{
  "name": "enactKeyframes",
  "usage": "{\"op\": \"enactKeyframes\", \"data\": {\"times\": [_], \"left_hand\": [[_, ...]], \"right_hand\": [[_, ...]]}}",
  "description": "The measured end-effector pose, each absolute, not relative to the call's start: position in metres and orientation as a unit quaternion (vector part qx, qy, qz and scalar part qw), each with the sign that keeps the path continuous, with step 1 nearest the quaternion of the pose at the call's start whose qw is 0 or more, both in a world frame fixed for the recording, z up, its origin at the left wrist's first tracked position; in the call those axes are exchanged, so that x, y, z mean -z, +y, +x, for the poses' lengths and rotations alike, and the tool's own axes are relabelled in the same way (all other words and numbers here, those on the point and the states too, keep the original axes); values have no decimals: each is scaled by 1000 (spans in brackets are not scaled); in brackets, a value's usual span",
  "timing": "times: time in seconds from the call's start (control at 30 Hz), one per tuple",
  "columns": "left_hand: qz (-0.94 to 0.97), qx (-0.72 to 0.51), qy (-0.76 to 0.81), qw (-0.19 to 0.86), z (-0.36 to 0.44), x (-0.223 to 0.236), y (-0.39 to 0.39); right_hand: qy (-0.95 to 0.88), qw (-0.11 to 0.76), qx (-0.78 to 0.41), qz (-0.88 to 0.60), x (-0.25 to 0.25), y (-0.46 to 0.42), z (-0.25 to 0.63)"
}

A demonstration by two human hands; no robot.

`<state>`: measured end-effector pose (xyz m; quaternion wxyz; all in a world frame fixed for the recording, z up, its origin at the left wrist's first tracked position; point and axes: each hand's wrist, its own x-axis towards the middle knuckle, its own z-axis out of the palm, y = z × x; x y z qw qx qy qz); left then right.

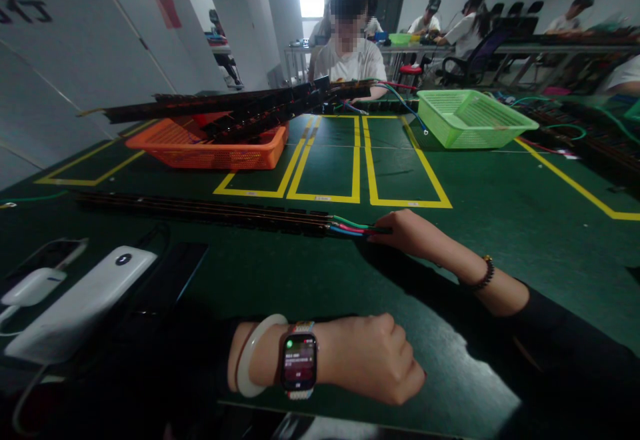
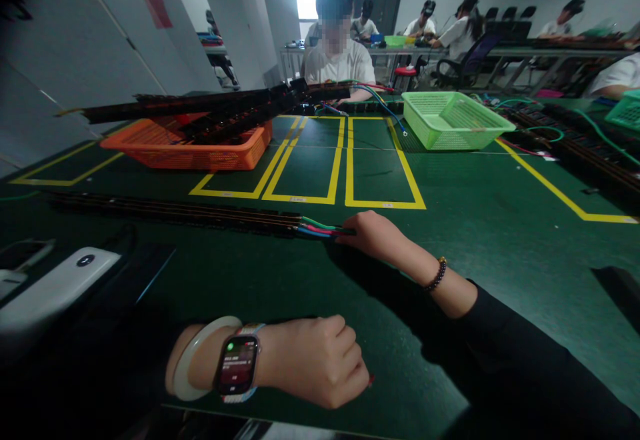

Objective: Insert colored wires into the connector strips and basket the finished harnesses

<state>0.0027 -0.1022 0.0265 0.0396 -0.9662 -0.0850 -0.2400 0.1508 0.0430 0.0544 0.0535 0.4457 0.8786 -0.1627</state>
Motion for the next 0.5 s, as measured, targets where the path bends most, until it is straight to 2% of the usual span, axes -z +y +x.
{"op": "enactKeyframes", "data": {"times": [0.5], "left_hand": [[-968, 231, -93, 41, 2, -28, -102]], "right_hand": [[877, 54, 165, 448, -52, 45, 151]]}}
